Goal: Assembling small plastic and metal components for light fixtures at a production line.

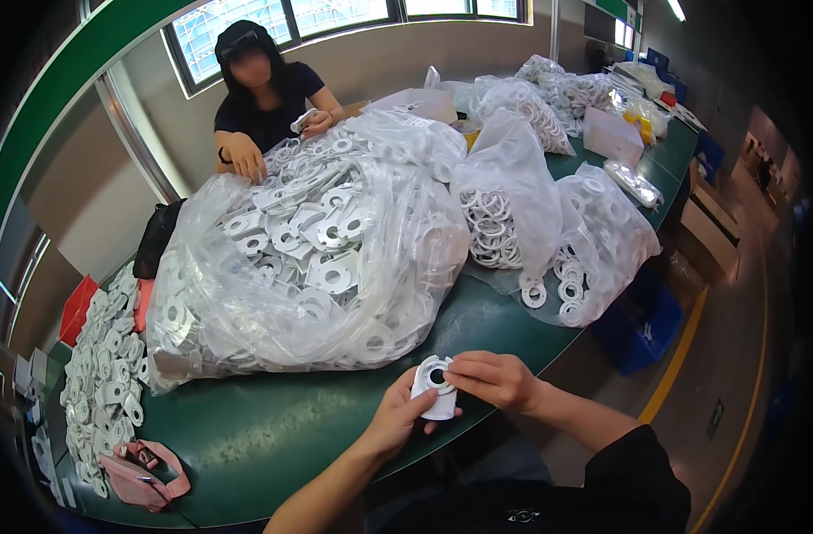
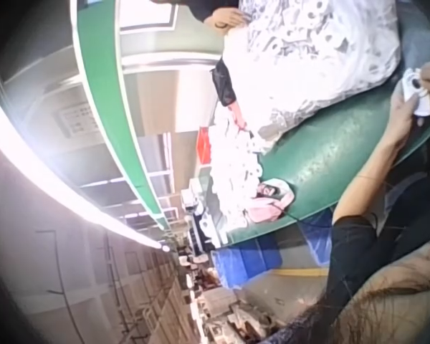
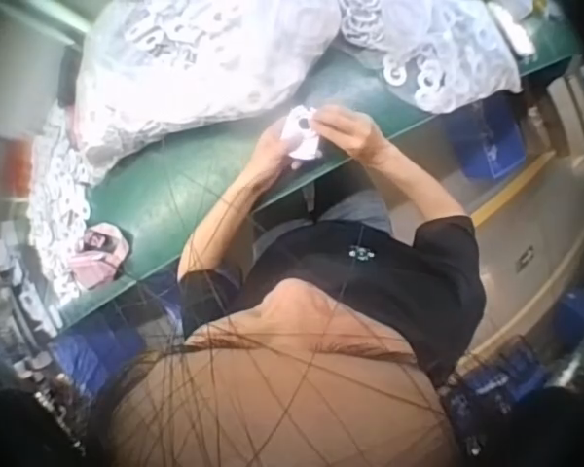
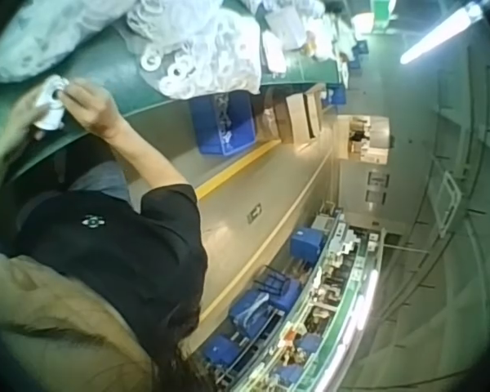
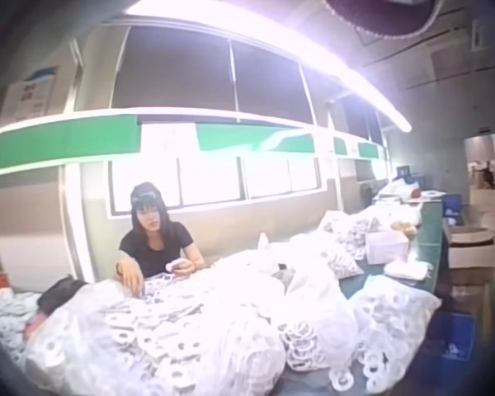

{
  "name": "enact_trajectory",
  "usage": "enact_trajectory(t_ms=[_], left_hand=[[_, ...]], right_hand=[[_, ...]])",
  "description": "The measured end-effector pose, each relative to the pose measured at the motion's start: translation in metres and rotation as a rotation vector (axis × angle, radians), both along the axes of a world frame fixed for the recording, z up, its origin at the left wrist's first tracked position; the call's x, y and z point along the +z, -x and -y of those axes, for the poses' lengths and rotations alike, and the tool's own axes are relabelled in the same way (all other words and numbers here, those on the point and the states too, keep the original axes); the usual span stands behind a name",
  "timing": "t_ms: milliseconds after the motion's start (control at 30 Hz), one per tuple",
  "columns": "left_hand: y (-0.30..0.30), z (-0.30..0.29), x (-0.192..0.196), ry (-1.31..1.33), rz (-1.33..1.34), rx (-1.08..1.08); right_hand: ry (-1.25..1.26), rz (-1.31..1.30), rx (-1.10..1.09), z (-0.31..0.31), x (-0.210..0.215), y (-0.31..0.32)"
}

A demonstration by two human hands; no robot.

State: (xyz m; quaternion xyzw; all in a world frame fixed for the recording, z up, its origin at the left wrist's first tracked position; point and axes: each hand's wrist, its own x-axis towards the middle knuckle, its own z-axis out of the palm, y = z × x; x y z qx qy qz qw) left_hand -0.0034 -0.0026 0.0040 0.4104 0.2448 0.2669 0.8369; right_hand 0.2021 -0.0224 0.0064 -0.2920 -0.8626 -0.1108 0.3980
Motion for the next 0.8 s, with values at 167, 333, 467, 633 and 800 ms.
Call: enact_trajectory(t_ms=[167, 333, 467, 633, 800], left_hand=[[0.001, 0.004, 0.007, -0.088, -0.096, 0.066], [0.002, -0.002, 0.007, 0.040, -0.029, 0.036], [0.003, -0.002, 0.006, 0.013, -0.030, 0.042], [0.001, 0.003, 0.012, -0.095, -0.128, 0.046], [-0.003, 0.008, 0.000, -0.383, -0.162, 0.182]], right_hand=[[-0.027, 0.008, 0.058, 0.001, -0.002, -0.002], [0.013, -0.017, 0.029, 0.004, -0.001, 0.001], [0.054, -0.025, 0.008, 0.004, -0.001, 0.004], [0.144, -0.183, 0.018, 0.000, 0.004, 0.005], [0.885, -0.628, 0.066, -0.011, 0.008, 0.017]])
